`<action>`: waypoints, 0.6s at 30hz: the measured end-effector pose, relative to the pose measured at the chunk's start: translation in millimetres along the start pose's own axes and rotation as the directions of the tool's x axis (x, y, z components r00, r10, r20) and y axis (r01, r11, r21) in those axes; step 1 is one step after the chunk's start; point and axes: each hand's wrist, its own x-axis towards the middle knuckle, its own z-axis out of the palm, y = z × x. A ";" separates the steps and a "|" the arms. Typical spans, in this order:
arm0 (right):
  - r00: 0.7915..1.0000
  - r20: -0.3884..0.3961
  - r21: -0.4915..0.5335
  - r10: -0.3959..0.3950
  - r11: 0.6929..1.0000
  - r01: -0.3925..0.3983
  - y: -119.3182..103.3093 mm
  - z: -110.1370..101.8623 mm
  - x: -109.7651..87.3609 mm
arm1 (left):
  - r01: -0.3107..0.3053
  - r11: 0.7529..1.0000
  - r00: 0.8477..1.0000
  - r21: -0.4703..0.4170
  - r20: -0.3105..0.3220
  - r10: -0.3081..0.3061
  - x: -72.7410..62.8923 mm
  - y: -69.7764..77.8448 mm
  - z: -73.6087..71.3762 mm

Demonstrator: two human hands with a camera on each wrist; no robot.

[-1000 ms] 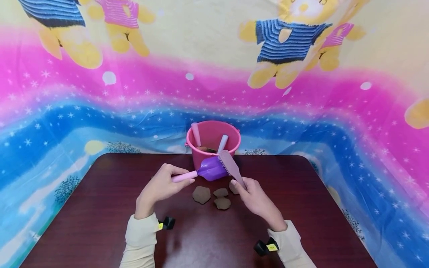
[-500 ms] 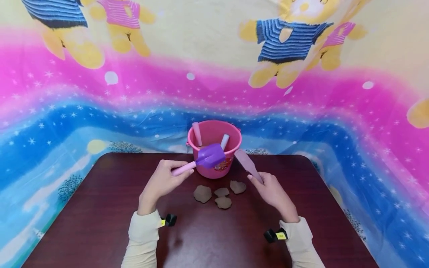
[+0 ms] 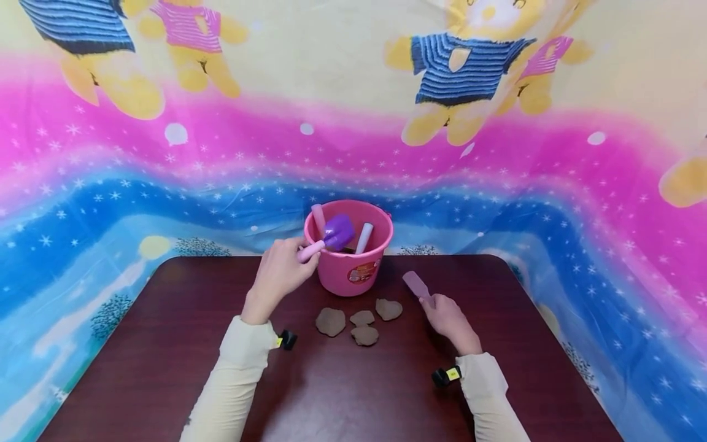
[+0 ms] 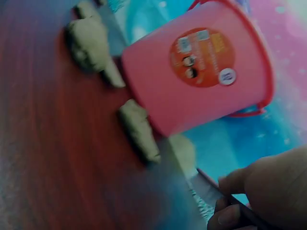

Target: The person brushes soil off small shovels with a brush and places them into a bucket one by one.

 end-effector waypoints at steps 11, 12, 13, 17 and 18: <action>0.985 0.153 -0.010 0.078 0.997 -0.078 4.1 12.1 2.0 | 0.081 0.979 0.978 0.186 0.174 -0.114 58.3 3.0 11.8; 0.984 0.161 -0.007 0.082 0.997 -0.082 4.0 12.3 1.6 | 0.097 0.978 0.974 0.183 0.184 -0.131 62.6 3.0 12.9; 0.982 0.167 -0.004 0.086 0.996 -0.087 3.9 12.4 1.3 | 0.103 0.978 0.971 0.182 0.194 -0.139 67.0 2.9 14.1; 0.982 0.164 -0.012 0.097 0.995 -0.097 3.0 13.1 1.6 | 0.099 0.974 0.963 0.203 0.226 -0.145 84.5 2.5 20.0; 0.982 0.163 -0.010 0.100 0.995 -0.100 2.9 13.4 1.8 | 0.092 0.973 0.962 0.212 0.234 -0.142 88.5 2.3 21.9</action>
